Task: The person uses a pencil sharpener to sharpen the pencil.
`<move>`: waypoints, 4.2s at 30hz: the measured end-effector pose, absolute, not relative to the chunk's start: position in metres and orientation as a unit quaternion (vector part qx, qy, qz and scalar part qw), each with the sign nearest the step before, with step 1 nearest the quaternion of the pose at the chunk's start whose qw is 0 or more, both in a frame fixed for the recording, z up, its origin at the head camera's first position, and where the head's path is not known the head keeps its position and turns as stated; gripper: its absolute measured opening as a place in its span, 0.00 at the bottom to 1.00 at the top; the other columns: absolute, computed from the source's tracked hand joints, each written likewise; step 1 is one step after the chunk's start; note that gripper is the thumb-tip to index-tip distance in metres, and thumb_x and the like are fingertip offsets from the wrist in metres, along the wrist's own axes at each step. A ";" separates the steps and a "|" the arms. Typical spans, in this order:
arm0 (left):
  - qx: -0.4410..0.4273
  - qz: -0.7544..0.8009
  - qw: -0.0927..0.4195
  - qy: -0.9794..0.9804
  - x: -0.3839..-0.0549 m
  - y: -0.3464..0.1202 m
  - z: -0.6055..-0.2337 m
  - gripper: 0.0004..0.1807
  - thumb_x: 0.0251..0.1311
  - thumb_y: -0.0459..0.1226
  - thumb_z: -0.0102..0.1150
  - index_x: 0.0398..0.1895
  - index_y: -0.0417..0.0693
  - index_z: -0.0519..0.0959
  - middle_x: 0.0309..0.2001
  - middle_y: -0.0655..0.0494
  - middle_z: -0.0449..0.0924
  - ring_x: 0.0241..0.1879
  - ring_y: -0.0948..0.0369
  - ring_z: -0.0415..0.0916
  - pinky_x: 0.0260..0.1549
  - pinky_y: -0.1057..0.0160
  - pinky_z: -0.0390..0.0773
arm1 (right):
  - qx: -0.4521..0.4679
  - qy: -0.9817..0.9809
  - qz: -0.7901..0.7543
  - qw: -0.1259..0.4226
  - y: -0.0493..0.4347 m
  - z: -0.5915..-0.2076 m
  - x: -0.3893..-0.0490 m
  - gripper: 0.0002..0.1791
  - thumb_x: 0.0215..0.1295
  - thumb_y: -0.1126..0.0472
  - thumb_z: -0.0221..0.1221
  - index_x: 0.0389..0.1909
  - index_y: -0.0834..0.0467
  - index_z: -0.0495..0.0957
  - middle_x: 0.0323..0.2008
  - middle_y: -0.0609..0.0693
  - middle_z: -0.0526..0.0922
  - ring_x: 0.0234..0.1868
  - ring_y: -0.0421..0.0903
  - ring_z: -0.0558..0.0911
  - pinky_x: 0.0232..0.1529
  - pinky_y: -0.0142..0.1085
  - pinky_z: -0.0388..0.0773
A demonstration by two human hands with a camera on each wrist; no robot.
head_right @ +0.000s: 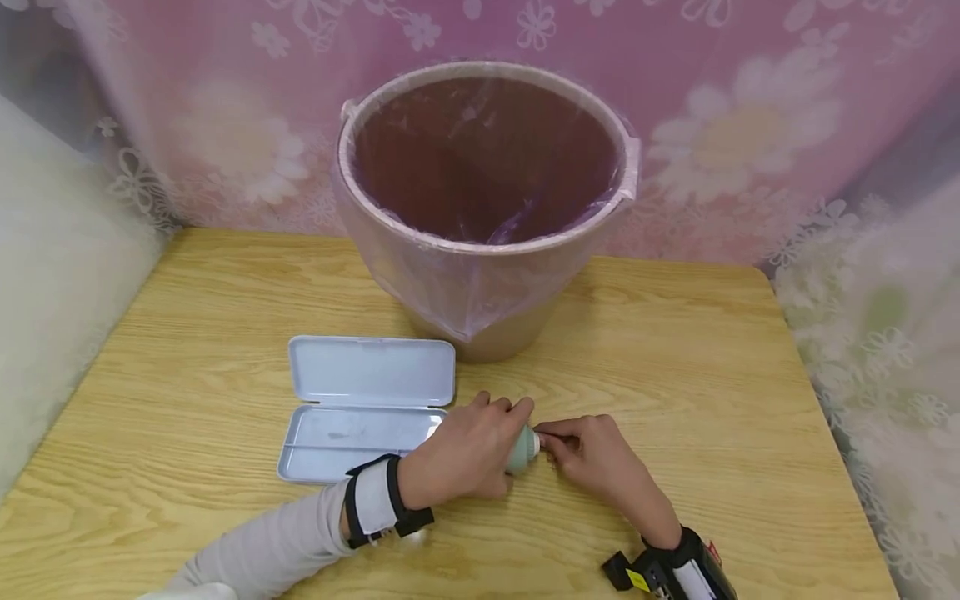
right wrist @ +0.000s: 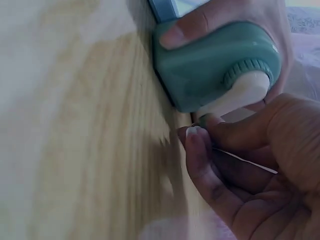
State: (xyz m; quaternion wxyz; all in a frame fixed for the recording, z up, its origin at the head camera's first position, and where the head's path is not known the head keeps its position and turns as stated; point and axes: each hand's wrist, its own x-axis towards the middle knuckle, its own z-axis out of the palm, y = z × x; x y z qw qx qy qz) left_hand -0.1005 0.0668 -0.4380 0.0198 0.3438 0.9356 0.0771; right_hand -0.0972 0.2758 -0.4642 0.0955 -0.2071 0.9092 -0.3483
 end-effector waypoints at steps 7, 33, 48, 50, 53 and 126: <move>0.317 0.042 -0.008 0.947 -0.097 0.069 -0.438 0.22 0.38 0.46 0.74 0.31 0.48 0.72 0.23 0.60 0.74 0.25 0.60 0.75 0.12 0.68 0.72 | -0.224 0.888 -0.381 0.127 0.277 -0.466 -0.085 0.07 0.69 0.64 0.63 0.40 0.60 0.89 0.25 0.40 0.87 0.23 0.30 0.82 0.25 0.30 0.79; 0.316 0.036 0.032 0.948 -0.099 0.073 -0.436 0.20 0.39 0.45 0.73 0.29 0.48 0.72 0.26 0.59 0.76 0.27 0.62 0.72 0.15 0.68 0.70 | -0.302 0.846 -0.431 0.081 0.291 -0.417 -0.079 0.10 0.65 0.68 0.65 0.44 0.53 0.88 0.31 0.43 0.90 0.21 0.33 0.81 0.29 0.29 0.81; 0.319 0.041 0.032 0.946 -0.099 0.073 -0.437 0.21 0.38 0.45 0.74 0.30 0.48 0.72 0.27 0.59 0.77 0.27 0.62 0.72 0.17 0.68 0.72 | -0.308 0.870 -0.384 0.023 0.287 -0.425 -0.108 0.10 0.66 0.68 0.64 0.46 0.58 0.88 0.23 0.38 0.84 0.23 0.31 0.79 0.24 0.25 0.74; 0.318 0.045 0.039 0.946 -0.099 0.074 -0.437 0.22 0.39 0.46 0.74 0.32 0.48 0.73 0.28 0.58 0.77 0.28 0.61 0.72 0.17 0.68 0.72 | -0.293 0.875 -0.382 0.060 0.287 -0.434 -0.115 0.10 0.68 0.66 0.64 0.47 0.59 0.88 0.25 0.40 0.87 0.23 0.32 0.81 0.22 0.27 0.74; 0.319 0.053 0.046 0.945 -0.097 0.075 -0.437 0.23 0.39 0.46 0.76 0.33 0.48 0.74 0.28 0.59 0.77 0.27 0.62 0.71 0.17 0.68 0.71 | -0.268 0.867 -0.394 0.141 0.291 -0.452 -0.119 0.11 0.70 0.64 0.62 0.48 0.64 0.87 0.29 0.46 0.89 0.24 0.34 0.83 0.23 0.30 0.77; 0.321 0.041 0.019 0.946 -0.098 0.069 -0.437 0.23 0.39 0.48 0.74 0.35 0.48 0.75 0.28 0.59 0.77 0.27 0.62 0.73 0.16 0.70 0.72 | -0.301 0.876 -0.359 0.112 0.283 -0.465 -0.110 0.09 0.69 0.67 0.62 0.46 0.61 0.88 0.25 0.41 0.86 0.21 0.27 0.79 0.25 0.28 0.79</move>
